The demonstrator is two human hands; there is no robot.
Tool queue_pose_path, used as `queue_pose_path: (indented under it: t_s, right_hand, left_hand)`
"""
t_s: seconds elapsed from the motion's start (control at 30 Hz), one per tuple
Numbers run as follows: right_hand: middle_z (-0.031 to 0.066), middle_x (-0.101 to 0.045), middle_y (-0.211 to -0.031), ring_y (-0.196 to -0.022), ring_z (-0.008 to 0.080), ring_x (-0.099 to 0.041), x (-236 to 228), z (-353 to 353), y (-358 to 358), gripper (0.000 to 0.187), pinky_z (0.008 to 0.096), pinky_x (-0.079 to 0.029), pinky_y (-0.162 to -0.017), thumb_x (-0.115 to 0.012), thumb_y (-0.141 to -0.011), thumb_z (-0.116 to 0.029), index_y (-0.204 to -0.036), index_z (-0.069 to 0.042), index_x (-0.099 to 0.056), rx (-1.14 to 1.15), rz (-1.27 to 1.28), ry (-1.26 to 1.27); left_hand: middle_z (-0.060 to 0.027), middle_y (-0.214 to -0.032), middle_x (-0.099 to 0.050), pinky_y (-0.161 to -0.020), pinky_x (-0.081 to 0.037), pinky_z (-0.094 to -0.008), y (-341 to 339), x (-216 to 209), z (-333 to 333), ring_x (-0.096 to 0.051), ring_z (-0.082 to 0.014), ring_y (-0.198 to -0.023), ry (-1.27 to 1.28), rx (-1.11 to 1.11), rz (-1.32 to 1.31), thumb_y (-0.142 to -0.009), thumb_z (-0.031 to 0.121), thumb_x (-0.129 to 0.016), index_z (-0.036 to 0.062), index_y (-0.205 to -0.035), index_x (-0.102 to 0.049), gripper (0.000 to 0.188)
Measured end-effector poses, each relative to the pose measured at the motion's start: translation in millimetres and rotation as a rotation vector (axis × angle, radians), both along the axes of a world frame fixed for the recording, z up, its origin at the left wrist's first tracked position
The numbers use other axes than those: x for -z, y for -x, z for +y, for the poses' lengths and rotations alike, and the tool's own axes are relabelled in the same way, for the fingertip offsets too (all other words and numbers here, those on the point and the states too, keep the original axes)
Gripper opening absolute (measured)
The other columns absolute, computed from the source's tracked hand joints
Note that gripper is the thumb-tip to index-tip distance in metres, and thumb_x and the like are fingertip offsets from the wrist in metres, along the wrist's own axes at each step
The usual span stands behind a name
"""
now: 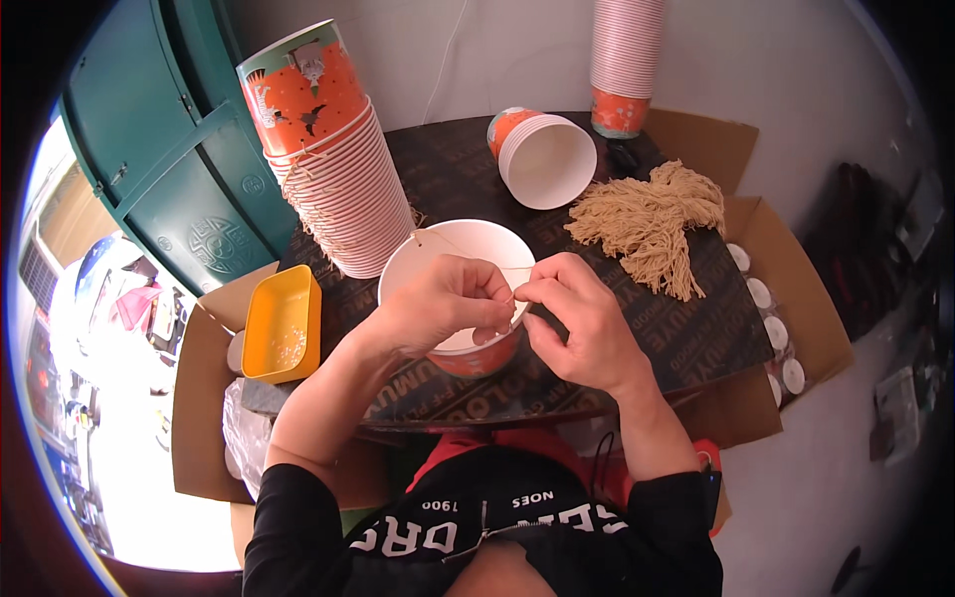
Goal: The recorder is poking holes into paper cups and threading a thin string through them, likely for packaging or decorative purposes.
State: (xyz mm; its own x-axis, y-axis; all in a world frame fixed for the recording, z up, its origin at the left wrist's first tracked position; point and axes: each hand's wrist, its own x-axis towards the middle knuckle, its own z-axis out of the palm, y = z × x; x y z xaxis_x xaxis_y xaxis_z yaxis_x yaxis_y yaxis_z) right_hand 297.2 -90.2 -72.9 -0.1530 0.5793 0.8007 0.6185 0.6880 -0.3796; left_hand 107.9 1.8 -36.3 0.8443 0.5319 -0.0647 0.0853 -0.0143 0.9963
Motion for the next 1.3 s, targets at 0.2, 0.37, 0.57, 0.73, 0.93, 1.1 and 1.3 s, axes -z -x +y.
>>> queue_pose_path:
  t_s: [0.2,0.37,0.57,0.73,0.93,1.1,1.3]
  right_hand:
    - [0.0112,-0.056,-0.091,-0.085,0.0291,-0.059,9,3,3,0.019,0.0381,-0.050,-0.070,-0.067,-0.074,0.006,-0.090,-0.001,-0.061,0.023,0.055,0.030]
    - [0.0126,-0.057,-0.092,-0.083,0.0295,-0.059,13,3,9,0.018,0.0367,-0.049,-0.071,-0.066,-0.075,0.011,-0.088,0.000,-0.059,0.033,0.104,0.005]
    - [0.0087,-0.056,-0.090,-0.079,0.0280,-0.057,17,-3,18,0.017,0.0376,-0.048,-0.068,-0.070,-0.074,0.008,-0.084,-0.002,-0.059,0.031,0.033,-0.104]
    - [0.0067,-0.056,-0.091,-0.078,0.0257,-0.056,17,-4,13,0.021,0.0360,-0.048,-0.067,-0.073,-0.072,0.006,-0.087,-0.003,-0.062,0.019,-0.021,-0.124]
    - [0.0066,-0.057,-0.090,-0.079,0.0254,-0.056,17,-5,14,0.020,0.0352,-0.048,-0.067,-0.073,-0.072,0.007,-0.087,-0.003,-0.063,0.018,-0.022,-0.163]
    - [0.0084,-0.057,-0.090,-0.081,0.0269,-0.057,19,-1,8,0.014,0.0363,-0.049,-0.067,-0.070,-0.075,0.007,-0.085,-0.001,-0.063,0.080,0.052,-0.128]
    - [0.0093,-0.057,-0.090,-0.082,0.0274,-0.058,22,5,9,0.014,0.0369,-0.049,-0.068,-0.070,-0.075,0.007,-0.086,0.001,-0.064,0.108,0.044,-0.122]
  left_hand:
    - [-0.0085,-0.077,-0.064,-0.061,-0.046,-0.0235,-3,1,0,-0.058,-0.0119,-0.065,-0.004,0.014,-0.051,-0.087,-0.003,-0.066,-0.0048,-0.085,-0.061,0.006]
    - [-0.0079,-0.078,-0.064,-0.064,-0.046,-0.0237,-2,3,2,-0.059,-0.0119,-0.068,-0.024,-0.006,-0.038,-0.088,0.000,-0.066,-0.0035,-0.085,-0.061,0.007]
    - [-0.0060,-0.076,-0.064,-0.067,-0.046,-0.0233,-2,6,3,-0.059,-0.0118,-0.070,-0.056,-0.043,-0.035,-0.086,0.003,-0.067,-0.0012,-0.083,-0.061,0.008]
    - [-0.0056,-0.076,-0.064,-0.068,-0.046,-0.0233,1,4,3,-0.060,-0.0116,-0.071,-0.090,-0.041,0.000,-0.083,0.002,-0.068,-0.0008,-0.084,-0.061,0.007]
    - [-0.0052,-0.077,-0.064,-0.069,-0.047,-0.0230,1,1,2,-0.060,-0.0113,-0.072,-0.062,-0.032,0.018,-0.081,0.001,-0.070,-0.0007,-0.085,-0.062,0.009]
    - [-0.0032,-0.081,-0.064,-0.070,-0.047,-0.0221,3,-3,-1,-0.059,-0.0090,-0.075,-0.112,-0.032,0.088,-0.082,0.000,-0.070,-0.0003,-0.088,-0.062,0.010]
    - [-0.0033,-0.083,-0.065,-0.070,-0.050,-0.0250,5,4,-3,-0.062,-0.0092,-0.077,-0.337,-0.021,0.049,-0.084,0.003,-0.069,-0.0005,-0.091,-0.062,0.010]
